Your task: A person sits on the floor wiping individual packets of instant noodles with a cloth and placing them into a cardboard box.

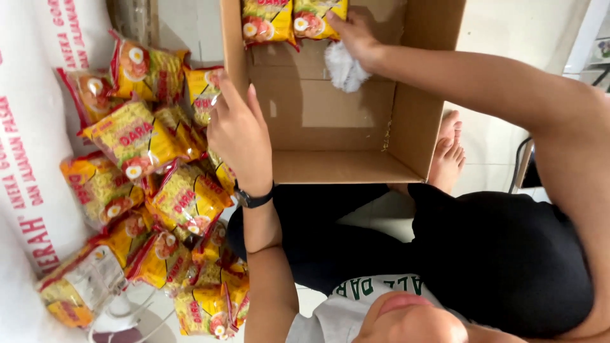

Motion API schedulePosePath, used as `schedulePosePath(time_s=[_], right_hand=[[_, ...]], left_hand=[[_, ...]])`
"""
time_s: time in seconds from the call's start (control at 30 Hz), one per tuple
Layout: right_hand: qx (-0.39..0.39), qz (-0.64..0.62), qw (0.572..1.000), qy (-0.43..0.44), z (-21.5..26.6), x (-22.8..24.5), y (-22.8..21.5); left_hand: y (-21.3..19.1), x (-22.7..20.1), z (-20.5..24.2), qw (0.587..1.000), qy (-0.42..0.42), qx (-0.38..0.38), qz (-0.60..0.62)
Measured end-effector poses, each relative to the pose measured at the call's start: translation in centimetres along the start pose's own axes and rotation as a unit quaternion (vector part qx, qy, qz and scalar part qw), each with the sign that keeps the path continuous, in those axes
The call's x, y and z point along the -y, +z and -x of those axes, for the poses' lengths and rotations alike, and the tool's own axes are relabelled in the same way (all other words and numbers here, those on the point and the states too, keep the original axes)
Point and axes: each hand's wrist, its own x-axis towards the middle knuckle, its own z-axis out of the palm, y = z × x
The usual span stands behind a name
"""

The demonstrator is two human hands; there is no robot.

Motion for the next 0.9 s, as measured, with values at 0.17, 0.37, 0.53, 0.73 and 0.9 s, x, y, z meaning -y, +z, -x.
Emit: schedulePosePath(time_s=[0.17,0.37,0.53,0.73,0.9], right_hand=[[-0.004,-0.029,0.996,-0.084,-2.4,-2.6,1.6],[0.051,0.126,0.989,-0.055,-1.1,-0.1,-0.1],[-0.002,0.123,0.992,0.024,3.5,1.2,0.3],[0.106,0.261,0.955,-0.091,10.8,0.4,-0.3],[0.285,0.524,0.79,-0.142,11.8,4.6,1.0]], left_hand=[[-0.8,-0.2,0.0,1.0,-0.014,0.016,-0.012],[0.0,0.0,0.1,1.0,-0.008,-0.004,-0.012],[-0.8,0.0,0.2,1.0,-0.009,0.005,-0.013],[-0.1,0.3,0.1,1.0,-0.015,-0.01,-0.022],[-0.2,0.0,0.2,1.0,-0.009,0.003,-0.003]])
